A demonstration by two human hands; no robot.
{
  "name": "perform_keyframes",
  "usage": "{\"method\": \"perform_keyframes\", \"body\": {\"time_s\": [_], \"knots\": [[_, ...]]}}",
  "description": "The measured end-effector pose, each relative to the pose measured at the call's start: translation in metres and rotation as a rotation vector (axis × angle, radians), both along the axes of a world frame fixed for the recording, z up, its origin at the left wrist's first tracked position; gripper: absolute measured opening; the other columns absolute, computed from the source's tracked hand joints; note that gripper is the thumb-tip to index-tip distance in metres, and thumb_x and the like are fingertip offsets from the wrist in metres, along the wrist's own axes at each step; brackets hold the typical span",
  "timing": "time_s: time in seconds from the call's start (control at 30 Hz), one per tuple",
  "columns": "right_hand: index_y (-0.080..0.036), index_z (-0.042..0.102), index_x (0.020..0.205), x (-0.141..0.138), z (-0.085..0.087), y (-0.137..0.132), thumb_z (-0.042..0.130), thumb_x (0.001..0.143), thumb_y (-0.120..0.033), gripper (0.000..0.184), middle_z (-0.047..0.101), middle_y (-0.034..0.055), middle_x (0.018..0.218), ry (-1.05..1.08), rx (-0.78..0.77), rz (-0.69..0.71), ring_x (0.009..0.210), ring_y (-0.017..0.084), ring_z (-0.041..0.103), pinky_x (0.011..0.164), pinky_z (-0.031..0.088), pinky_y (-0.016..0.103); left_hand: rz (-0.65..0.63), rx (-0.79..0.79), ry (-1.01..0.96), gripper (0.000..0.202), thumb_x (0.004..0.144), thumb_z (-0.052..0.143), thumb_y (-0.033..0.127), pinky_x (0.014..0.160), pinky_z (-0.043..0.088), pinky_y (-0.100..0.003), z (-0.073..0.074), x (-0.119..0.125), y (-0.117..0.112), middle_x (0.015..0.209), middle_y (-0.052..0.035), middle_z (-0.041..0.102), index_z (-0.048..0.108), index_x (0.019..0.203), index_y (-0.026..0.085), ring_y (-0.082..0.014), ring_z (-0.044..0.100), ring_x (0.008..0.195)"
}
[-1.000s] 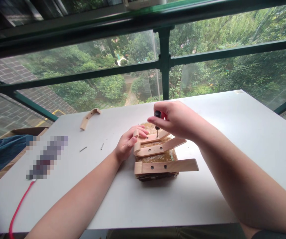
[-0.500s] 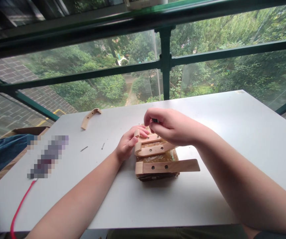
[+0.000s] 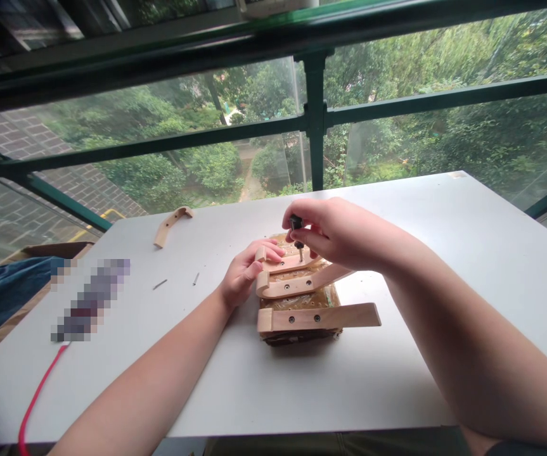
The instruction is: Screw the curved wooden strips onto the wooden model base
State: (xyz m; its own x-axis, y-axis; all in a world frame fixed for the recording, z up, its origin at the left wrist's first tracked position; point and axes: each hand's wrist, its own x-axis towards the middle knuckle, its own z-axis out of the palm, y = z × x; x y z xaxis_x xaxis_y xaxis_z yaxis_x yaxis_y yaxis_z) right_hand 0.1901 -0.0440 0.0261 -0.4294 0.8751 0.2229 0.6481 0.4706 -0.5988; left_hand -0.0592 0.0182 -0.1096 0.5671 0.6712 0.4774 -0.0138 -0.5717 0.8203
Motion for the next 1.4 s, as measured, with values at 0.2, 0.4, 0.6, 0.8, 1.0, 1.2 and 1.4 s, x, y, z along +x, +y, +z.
{"method": "perform_keyframes", "body": {"time_s": [0.2,0.4,0.6,0.8,1.0,1.2,1.4], "knots": [[-0.022,0.064,0.085,-0.004,0.001,-0.001,0.069,0.086,-0.035,0.014,0.064,-0.0018,0.069,-0.127,0.159,-0.063,0.058,0.012,0.053,0.056,0.039,0.026,-0.014,0.015,-0.024,0.034,0.095,0.053,0.047,0.118,0.035,-0.053,-0.002,0.000,0.001,0.114,-0.0110,0.069,0.073,0.100,0.020,-0.0305,0.056,0.126],[-0.022,0.043,0.071,-0.011,-0.008,0.003,0.064,0.088,-0.038,0.032,0.052,-0.0045,0.060,-0.085,0.213,-0.114,0.054,0.010,0.039,0.053,0.032,0.026,-0.020,0.008,-0.006,0.034,0.095,0.053,0.048,0.118,0.035,-0.052,0.000,-0.001,0.001,0.115,-0.0110,0.069,0.072,0.100,0.020,-0.0308,0.055,0.128],[-0.020,0.058,0.088,-0.012,-0.019,0.010,0.055,0.093,-0.026,0.008,0.068,0.0005,0.077,0.106,0.118,-0.085,0.068,0.013,0.059,0.065,0.042,0.027,-0.005,0.007,0.013,0.036,0.095,0.052,0.049,0.117,0.036,-0.052,0.000,-0.001,0.001,0.115,-0.0115,0.070,0.073,0.099,0.020,-0.0311,0.054,0.127],[-0.021,0.058,0.092,-0.013,-0.017,0.006,0.054,0.095,-0.025,0.007,0.064,-0.0003,0.077,0.127,0.039,0.061,0.069,0.014,0.057,0.065,0.042,0.028,-0.015,0.015,-0.016,0.035,0.095,0.052,0.048,0.118,0.035,-0.053,-0.002,-0.001,0.002,0.115,-0.0115,0.069,0.073,0.100,0.020,-0.0308,0.055,0.127],[-0.021,0.054,0.096,-0.008,-0.012,0.004,0.051,0.085,-0.009,0.016,0.061,0.0014,0.085,0.140,-0.042,0.156,0.076,0.016,0.056,0.068,0.043,0.030,-0.010,0.000,0.006,0.036,0.095,0.052,0.049,0.118,0.035,-0.053,-0.001,-0.001,0.001,0.117,-0.0118,0.069,0.073,0.100,0.020,-0.0307,0.053,0.129],[-0.022,0.052,0.101,-0.001,-0.012,0.005,0.041,0.079,0.002,0.035,0.064,0.0005,0.090,0.151,-0.096,0.149,0.078,0.015,0.059,0.070,0.048,0.029,-0.015,0.008,-0.014,0.036,0.095,0.052,0.048,0.119,0.035,-0.053,-0.003,-0.001,0.002,0.115,-0.0114,0.069,0.073,0.101,0.020,-0.0305,0.055,0.128],[-0.023,0.051,0.107,0.003,-0.007,0.003,0.043,0.092,-0.009,0.022,0.068,0.0020,0.099,0.112,-0.144,0.131,0.072,0.013,0.065,0.064,0.053,0.027,-0.021,0.023,-0.020,0.035,0.096,0.052,0.047,0.119,0.034,-0.053,-0.004,0.000,0.003,0.114,-0.0111,0.069,0.073,0.101,0.020,-0.0300,0.057,0.125]]}}
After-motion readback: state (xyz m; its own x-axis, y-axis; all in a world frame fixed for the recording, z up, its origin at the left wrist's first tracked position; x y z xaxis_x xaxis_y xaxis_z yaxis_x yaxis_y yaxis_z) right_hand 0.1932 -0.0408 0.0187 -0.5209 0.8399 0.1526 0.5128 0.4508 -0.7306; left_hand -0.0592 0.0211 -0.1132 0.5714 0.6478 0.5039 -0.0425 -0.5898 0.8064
